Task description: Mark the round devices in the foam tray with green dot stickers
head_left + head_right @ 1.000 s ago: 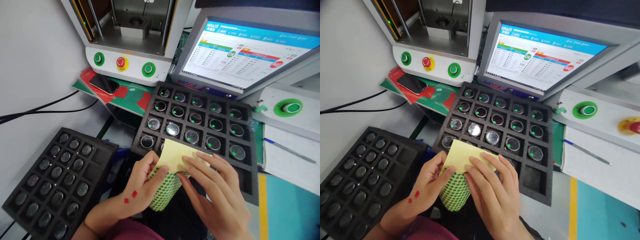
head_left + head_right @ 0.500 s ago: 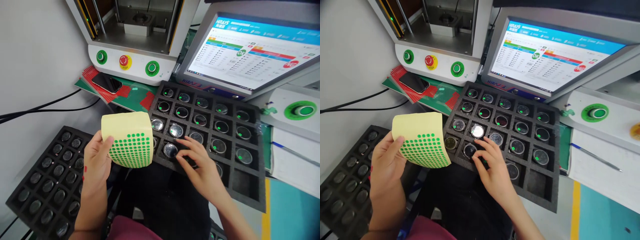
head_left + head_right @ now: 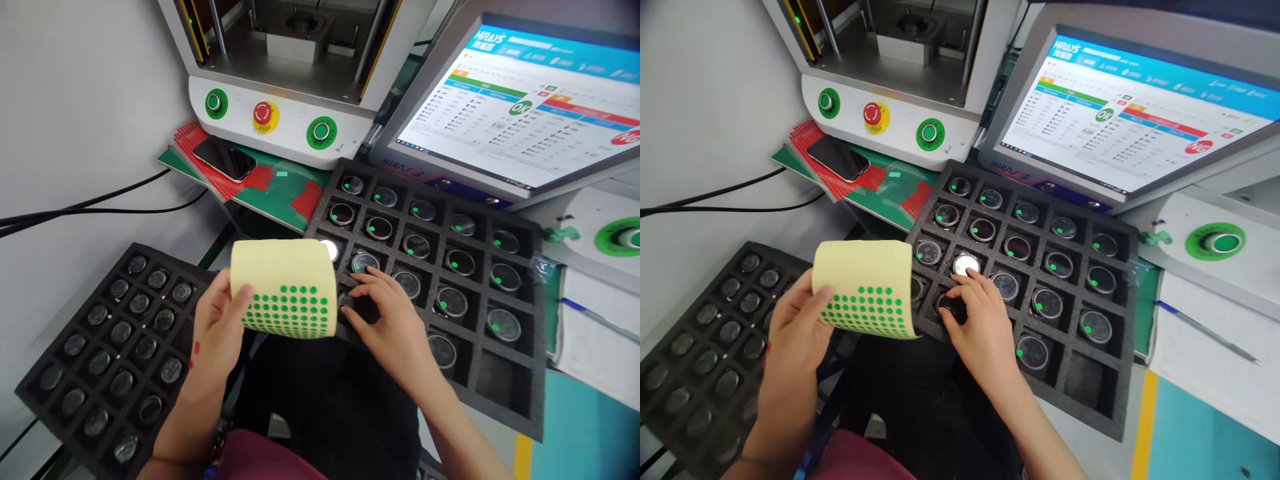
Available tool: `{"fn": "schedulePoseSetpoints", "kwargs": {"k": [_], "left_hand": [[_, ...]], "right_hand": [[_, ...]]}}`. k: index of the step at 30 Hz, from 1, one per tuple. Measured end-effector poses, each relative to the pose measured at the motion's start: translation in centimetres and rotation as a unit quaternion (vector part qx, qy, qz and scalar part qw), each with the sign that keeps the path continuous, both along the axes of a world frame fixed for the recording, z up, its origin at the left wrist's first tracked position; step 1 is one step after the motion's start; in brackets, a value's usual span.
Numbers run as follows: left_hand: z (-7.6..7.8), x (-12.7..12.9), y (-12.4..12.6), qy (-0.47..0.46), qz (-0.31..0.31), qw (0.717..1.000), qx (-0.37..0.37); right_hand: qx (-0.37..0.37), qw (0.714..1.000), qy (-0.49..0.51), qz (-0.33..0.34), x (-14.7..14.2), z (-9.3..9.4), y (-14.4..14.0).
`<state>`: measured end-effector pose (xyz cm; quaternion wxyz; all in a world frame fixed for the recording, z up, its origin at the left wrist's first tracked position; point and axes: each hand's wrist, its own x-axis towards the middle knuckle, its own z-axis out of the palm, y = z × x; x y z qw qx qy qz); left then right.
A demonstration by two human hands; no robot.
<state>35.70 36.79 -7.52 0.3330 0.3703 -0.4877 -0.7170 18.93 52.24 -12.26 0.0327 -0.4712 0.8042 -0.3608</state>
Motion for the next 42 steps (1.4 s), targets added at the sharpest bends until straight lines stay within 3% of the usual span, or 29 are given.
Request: {"fn": "schedulePoseSetpoints", "kwargs": {"k": [3, 5, 9, 16, 27, 34, 37, 40, 42], "left_hand": [[0.0, -0.4, 1.7, -0.026, -0.081, 0.996, 0.004], [0.2, -0.7, 2.7, -0.035, -0.128, 0.991, 0.014], [0.8, -1.2, 4.2, -0.023, -0.196, 0.978, 0.07], [1.2, -0.8, 4.8, -0.009, -0.27, 0.96, 0.067], [1.2, -0.8, 4.4, -0.037, -0.239, 0.966, 0.09], [0.7, -0.5, 3.1, -0.049, -0.182, 0.98, 0.06], [0.6, 0.0, 0.6, -0.027, -0.032, 0.999, -0.019], [1.2, 0.4, -2.2, 0.015, 0.139, 0.986, -0.092], [1.6, 0.6, -3.5, 0.033, 0.184, 0.976, -0.11]], "right_hand": [[-0.086, 0.992, -0.059, -0.068, 0.2, 2.2, 0.8], [-0.141, 0.986, -0.033, -0.081, 0.9, 4.2, 1.2], [-0.106, 0.989, 0.092, 0.049, 2.7, 6.6, 1.3], [-0.068, 0.988, 0.11, 0.09, 3.2, 6.3, 1.6], [-0.069, 0.981, 0.171, 0.055, 4.0, 6.6, 1.8], [-0.086, 0.983, 0.137, 0.083, 3.9, 6.6, 1.5], [-0.081, 0.991, 0.091, 0.056, 2.8, 5.8, 1.2], [-0.054, 0.996, 0.042, 0.048, 1.9, 3.6, 0.1], [-0.028, 0.996, 0.031, 0.078, 1.7, 2.0, -1.1]]}}
